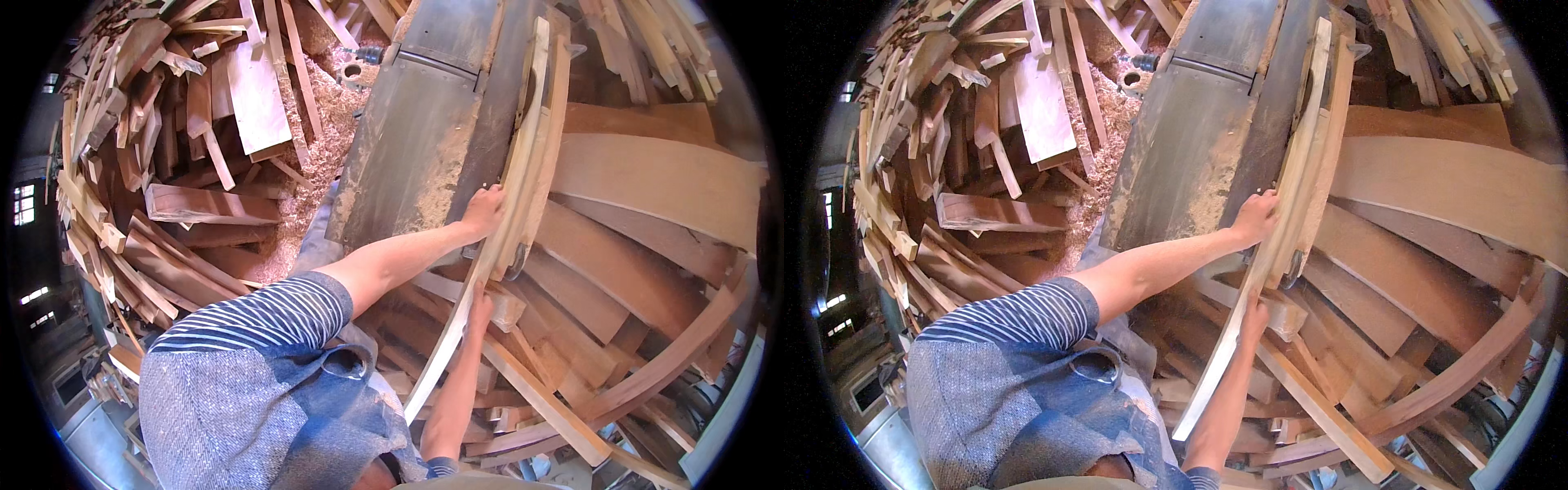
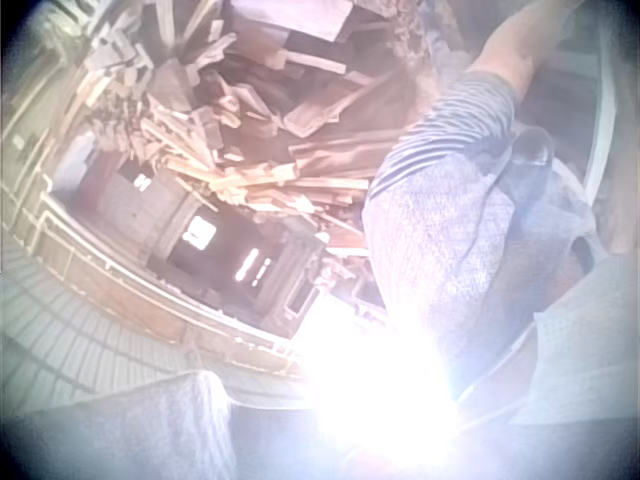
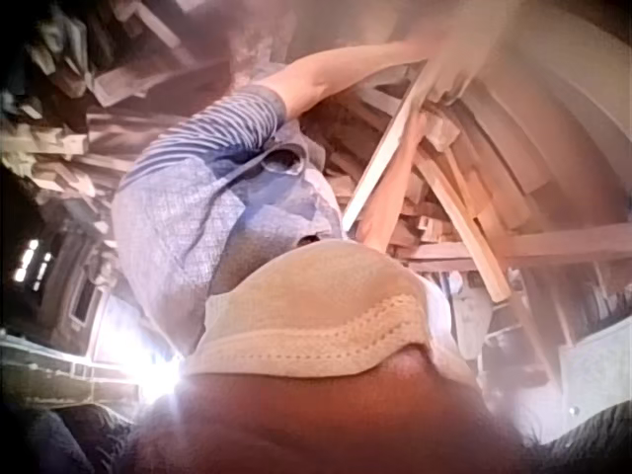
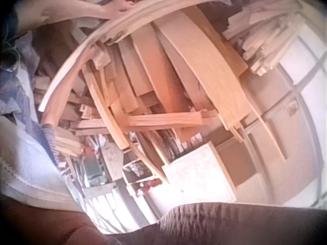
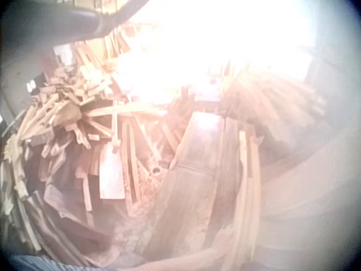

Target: The person uses an industrial planer to smooth different sides of several wood planks, picking up pieces from a pile and passing them through the machine.

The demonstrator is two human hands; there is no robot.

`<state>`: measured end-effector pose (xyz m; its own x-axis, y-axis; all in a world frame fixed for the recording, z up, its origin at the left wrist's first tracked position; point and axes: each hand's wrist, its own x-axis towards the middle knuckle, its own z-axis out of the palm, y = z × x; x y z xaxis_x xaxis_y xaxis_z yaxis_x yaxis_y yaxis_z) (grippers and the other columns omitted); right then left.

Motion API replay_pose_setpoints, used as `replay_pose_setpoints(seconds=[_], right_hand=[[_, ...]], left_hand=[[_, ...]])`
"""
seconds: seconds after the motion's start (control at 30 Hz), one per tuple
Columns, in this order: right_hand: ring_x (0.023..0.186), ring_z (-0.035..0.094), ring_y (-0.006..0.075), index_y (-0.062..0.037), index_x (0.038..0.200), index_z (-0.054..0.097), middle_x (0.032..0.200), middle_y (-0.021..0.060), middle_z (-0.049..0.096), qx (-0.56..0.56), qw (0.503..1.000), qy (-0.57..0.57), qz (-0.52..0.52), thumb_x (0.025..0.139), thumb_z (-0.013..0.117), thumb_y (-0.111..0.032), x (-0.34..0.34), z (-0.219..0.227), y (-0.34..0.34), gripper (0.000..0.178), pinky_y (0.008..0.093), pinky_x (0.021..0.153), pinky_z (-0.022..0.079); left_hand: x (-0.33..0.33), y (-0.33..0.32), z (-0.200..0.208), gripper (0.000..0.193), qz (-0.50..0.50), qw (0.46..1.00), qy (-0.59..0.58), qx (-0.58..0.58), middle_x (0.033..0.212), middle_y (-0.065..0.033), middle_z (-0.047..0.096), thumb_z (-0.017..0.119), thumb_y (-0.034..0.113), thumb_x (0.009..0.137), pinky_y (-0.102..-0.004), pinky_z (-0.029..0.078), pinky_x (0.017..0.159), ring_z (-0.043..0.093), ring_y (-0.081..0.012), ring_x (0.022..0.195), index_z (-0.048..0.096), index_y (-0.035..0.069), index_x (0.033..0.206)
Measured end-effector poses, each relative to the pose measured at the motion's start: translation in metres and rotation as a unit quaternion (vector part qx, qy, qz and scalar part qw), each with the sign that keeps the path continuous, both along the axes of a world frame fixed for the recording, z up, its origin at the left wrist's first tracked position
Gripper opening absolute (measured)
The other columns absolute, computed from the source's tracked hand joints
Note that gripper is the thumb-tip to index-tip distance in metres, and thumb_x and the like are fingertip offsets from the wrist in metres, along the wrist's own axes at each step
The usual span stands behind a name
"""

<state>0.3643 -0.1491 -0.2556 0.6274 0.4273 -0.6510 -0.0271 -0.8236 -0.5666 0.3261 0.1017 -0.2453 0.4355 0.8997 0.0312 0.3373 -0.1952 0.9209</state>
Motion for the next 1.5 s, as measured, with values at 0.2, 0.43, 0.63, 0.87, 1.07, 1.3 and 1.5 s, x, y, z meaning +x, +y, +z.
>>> replay_pose_setpoints(seconds=[0.2,0.43,0.63,0.87,1.07,1.3,1.5], right_hand=[[0.090,0.065,0.0315,0.0064,0.104,0.068,0.095,0.0228,0.069,-0.022,0.998,-0.053,0.012,0.100,0.057,-0.045,-0.067,0.000,-0.142,0.053,0.0445,0.083,0.048],[0.088,0.061,0.0213,0.0090,0.104,0.067,0.096,0.0139,0.068,0.008,0.980,0.063,-0.187,0.102,0.054,-0.044,-0.127,0.017,-0.242,0.055,0.0373,0.081,0.048],[0.088,0.061,0.0185,0.0088,0.109,0.068,0.099,0.0097,0.068,0.047,0.972,0.049,-0.225,0.103,0.055,-0.042,-0.126,0.009,-0.228,0.052,0.0351,0.083,0.048],[0.097,0.062,0.0193,0.0093,0.121,0.067,0.107,0.0111,0.069,0.034,0.974,0.056,-0.217,0.103,0.057,-0.043,-0.107,0.016,-0.185,0.056,0.0347,0.089,0.048],[0.098,0.063,0.0207,0.0082,0.126,0.065,0.111,0.0125,0.069,0.047,0.965,0.088,-0.242,0.103,0.056,-0.047,-0.098,0.008,-0.163,0.060,0.0353,0.090,0.049],[0.096,0.064,0.0214,0.0062,0.126,0.065,0.109,0.0125,0.069,0.038,0.964,0.107,-0.240,0.101,0.057,-0.050,-0.077,0.006,-0.119,0.062,0.0358,0.086,0.051],[0.093,0.064,0.0212,0.0065,0.121,0.067,0.107,0.0117,0.069,0.033,0.969,0.092,-0.226,0.101,0.056,-0.051,-0.059,0.010,-0.070,0.062,0.0353,0.084,0.050]], left_hand=[[-0.003,0.002,-0.002,0.029,-0.018,1.000,0.021,-0.014,0.126,-0.0158,0.061,0.060,0.008,0.084,-0.0479,0.048,0.093,0.058,-0.0397,0.103,0.064,0.005,0.112],[-0.002,0.001,-0.003,0.032,0.000,1.000,0.015,-0.002,0.126,-0.0164,0.061,0.060,0.008,0.085,-0.0477,0.048,0.096,0.058,-0.0400,0.107,0.065,0.006,0.117],[0.006,0.013,-0.008,0.028,0.005,1.000,0.016,0.004,0.128,-0.0169,0.061,0.059,0.009,0.087,-0.0489,0.047,0.096,0.058,-0.0407,0.106,0.065,0.004,0.114],[0.011,0.012,-0.007,0.021,0.059,0.998,0.012,0.007,0.118,-0.0175,0.063,0.057,0.009,0.090,-0.0489,0.048,0.088,0.058,-0.0430,0.098,0.064,0.003,0.108],[-0.037,-0.075,0.011,0.026,-0.023,0.998,-0.011,-0.062,0.126,-0.0157,0.060,0.059,0.007,0.089,-0.0488,0.047,0.093,0.056,-0.0409,0.104,0.064,0.004,0.114],[-0.047,-0.104,0.014,0.025,0.003,0.999,-0.030,-0.029,0.131,-0.0201,0.058,0.060,0.003,0.088,-0.0464,0.047,0.094,0.056,-0.0404,0.104,0.063,0.002,0.113],[-0.028,-0.065,0.006,0.028,0.029,0.999,-0.037,0.004,0.132,-0.0232,0.058,0.064,0.005,0.083,-0.0465,0.046,0.095,0.056,-0.0421,0.108,0.061,0.001,0.111]])
